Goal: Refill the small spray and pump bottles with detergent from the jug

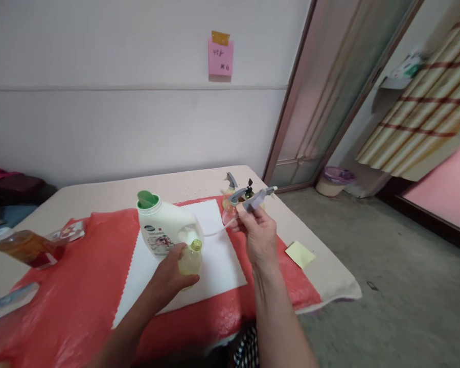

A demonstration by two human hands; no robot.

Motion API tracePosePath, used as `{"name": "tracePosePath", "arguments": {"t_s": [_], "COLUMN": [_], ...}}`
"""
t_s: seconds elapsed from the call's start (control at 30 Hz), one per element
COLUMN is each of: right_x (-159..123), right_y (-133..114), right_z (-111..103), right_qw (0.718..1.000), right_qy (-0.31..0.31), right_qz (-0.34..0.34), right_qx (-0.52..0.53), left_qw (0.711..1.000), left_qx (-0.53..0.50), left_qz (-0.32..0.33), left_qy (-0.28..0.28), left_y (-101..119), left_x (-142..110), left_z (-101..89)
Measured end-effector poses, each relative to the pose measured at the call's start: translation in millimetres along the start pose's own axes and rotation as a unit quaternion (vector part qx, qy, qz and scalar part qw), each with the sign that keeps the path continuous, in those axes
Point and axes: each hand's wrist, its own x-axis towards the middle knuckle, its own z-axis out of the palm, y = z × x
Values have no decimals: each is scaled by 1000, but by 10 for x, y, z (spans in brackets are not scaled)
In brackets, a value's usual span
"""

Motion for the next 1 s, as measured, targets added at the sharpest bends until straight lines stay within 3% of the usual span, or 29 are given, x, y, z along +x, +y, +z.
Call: {"name": "tracePosePath", "arguments": {"t_s": [0.13, 0.37, 0.57, 0.77, 1.0], "right_x": [-26, -62, -180, -361, -377], "right_y": [5, -38, 175, 362, 519], "right_z": [9, -13, 132, 269, 308], "right_qw": [999, 999, 991, 954, 948], "right_qy": [-30, -30, -127, -292, -308], "right_qz": [18, 12, 54, 70, 73], "right_qx": [-4, 11, 1, -12, -10], "left_qw": [1000, 994, 990, 971, 972], "left_qx": [17, 83, 12, -24, -7], "left_qz": [17, 52, 111, 176, 152], "left_qy": [9, 54, 88, 160, 178], "left_y": [2, -85, -50, -7, 16], "left_x": [12, 19, -11, -112, -120], "left_z": [-10, -9, -1, -60, -110]}}
